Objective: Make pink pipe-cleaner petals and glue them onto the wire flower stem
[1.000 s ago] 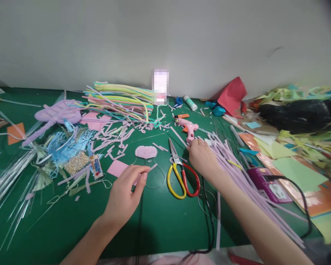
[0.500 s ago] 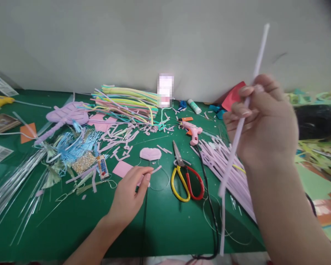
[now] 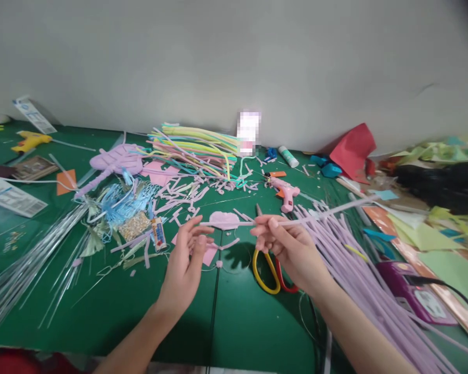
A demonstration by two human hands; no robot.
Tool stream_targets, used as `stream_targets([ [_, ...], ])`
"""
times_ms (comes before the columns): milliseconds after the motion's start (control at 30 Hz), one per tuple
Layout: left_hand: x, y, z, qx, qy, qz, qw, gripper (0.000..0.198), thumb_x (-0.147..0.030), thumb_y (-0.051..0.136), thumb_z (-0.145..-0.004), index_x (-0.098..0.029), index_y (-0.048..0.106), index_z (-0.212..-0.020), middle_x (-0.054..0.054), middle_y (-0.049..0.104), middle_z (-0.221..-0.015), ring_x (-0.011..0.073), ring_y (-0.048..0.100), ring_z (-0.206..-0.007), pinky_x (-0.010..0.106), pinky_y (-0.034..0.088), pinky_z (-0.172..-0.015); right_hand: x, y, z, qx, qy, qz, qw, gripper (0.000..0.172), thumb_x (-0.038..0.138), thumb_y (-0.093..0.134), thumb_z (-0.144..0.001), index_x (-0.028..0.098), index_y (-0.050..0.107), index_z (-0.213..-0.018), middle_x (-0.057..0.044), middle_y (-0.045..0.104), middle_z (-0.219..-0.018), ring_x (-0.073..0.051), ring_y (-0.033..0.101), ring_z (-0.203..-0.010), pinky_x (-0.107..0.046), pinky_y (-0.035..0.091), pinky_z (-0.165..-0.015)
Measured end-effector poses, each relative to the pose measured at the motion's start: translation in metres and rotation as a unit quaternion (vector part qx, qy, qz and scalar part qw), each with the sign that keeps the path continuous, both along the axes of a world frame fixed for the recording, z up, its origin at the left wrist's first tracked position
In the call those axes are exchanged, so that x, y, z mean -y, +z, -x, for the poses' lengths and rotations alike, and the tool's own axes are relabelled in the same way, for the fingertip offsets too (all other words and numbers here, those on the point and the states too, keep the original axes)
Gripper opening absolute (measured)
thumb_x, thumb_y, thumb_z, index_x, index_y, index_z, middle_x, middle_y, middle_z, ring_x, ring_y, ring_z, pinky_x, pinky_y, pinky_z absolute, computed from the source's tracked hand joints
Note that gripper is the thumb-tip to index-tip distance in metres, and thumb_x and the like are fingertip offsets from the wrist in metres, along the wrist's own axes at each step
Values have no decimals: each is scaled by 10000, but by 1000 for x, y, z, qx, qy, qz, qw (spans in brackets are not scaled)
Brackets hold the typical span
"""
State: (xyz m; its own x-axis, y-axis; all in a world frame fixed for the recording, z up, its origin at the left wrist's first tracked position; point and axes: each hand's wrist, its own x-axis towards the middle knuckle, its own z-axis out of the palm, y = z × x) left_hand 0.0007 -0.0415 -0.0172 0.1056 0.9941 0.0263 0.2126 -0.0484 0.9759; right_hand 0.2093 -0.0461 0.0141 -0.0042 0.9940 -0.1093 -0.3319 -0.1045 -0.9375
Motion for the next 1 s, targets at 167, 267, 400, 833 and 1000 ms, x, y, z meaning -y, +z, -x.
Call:
stream_targets([
  [167, -9, 7, 17, -184, -62, -47, 980, 282, -399, 450, -973, -248, 605, -1154, 87, 645, -1137, 212, 662, -908, 322, 552, -720, -10, -17, -6, 17, -64, 11, 998, 279, 377, 712, -818, 219, 723, -1047, -84, 743, -1089, -117, 648, -665, -232, 482, -555],
  [267, -23, 7, 22, -280, -95, -138, 945, 229, -302, 454, -973, -220, 656, -1044, 82, 649, -1087, 222, 638, -962, 326, 540, -735, -10, -24, -9, 32, -80, 8, 996, 276, 400, 684, -839, 194, 730, -1017, -84, 752, -967, -113, 609, -618, -240, 469, -539],
  [400, -46, 4, 17, -349, -164, -240, 891, 228, -227, 467, -971, -181, 682, -912, 66, 660, -915, 213, 614, -889, 357, 504, -777, -10, -29, -13, 47, -130, -5, 990, 280, 442, 704, -813, 188, 744, -926, -20, 677, -684, -104, 549, -544, -228, 436, -495],
  [833, -77, -11, 22, -331, -64, -268, 903, 148, -231, 456, -960, -197, 593, -917, 33, 638, -810, 192, 575, -795, 326, 457, -713, -10, -35, -15, 239, -185, -38, 953, 258, 443, 693, -823, 188, 711, -864, -32, 692, -699, -127, 586, -539, -251, 479, -493],
  [1000, -69, -11, 20, -344, -101, -311, 880, 135, -190, 482, -933, -180, 616, -928, 44, 607, -796, 198, 555, -792, 351, 450, -743, -12, -34, -16, 262, -218, -63, 938, 247, 445, 661, -853, 200, 632, -836, -2, 647, -632, -125, 571, -508, -249, 473, -473],
])
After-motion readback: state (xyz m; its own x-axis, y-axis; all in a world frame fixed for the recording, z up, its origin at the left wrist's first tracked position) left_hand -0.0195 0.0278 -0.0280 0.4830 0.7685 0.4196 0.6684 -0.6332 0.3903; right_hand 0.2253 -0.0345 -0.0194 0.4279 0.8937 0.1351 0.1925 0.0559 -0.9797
